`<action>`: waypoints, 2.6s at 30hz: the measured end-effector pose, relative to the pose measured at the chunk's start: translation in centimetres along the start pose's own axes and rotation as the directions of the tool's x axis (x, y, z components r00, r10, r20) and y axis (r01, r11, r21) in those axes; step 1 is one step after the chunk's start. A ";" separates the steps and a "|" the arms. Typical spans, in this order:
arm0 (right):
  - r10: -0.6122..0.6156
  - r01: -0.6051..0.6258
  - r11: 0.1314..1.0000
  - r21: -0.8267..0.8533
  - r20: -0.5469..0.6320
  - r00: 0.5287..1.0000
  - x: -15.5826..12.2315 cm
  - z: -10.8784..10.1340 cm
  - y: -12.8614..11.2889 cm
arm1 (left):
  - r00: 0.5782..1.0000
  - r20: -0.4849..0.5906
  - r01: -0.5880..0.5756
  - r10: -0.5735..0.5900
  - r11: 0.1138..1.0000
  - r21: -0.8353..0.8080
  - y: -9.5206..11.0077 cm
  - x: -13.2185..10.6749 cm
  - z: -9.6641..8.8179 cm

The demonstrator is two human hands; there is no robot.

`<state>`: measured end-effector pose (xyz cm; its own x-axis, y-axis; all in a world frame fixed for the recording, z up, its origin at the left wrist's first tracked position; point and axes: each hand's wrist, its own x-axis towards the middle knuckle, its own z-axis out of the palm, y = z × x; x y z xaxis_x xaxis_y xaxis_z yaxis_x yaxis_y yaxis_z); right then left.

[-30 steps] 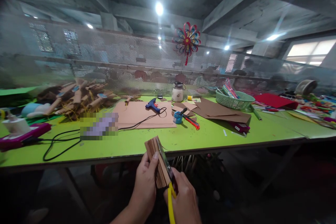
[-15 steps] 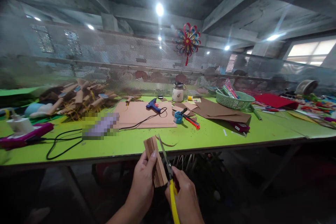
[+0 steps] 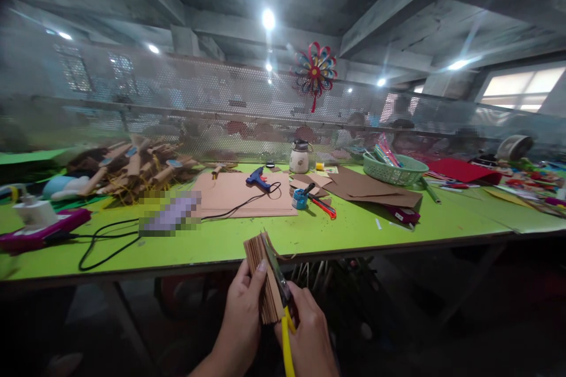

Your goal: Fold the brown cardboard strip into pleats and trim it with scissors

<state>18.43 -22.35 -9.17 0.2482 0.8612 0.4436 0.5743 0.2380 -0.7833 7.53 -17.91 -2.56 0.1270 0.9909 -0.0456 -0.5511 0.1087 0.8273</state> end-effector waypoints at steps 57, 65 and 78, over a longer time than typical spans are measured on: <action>0.000 0.000 1.000 0.023 -0.002 1.000 0.2 0.0 -0.8 | 0.996 -0.025 0.081 -0.085 0.988 -0.133 0.2 -0.6 0.1; 0.004 -0.004 1.000 -0.005 -0.013 1.000 0.1 0.0 -0.7 | 0.994 -0.019 0.103 -0.107 0.982 -0.156 0.5 -0.6 0.3; 0.012 -0.012 1.000 0.009 0.019 1.000 -0.1 0.1 0.0 | 0.995 0.010 0.099 -0.099 0.980 -0.175 0.2 -0.5 0.1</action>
<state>18.28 -22.41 -9.25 0.2403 0.8725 0.4255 0.5641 0.2313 -0.7926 7.43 -18.37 -2.32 0.1893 0.9743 -0.1218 -0.6714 0.2190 0.7080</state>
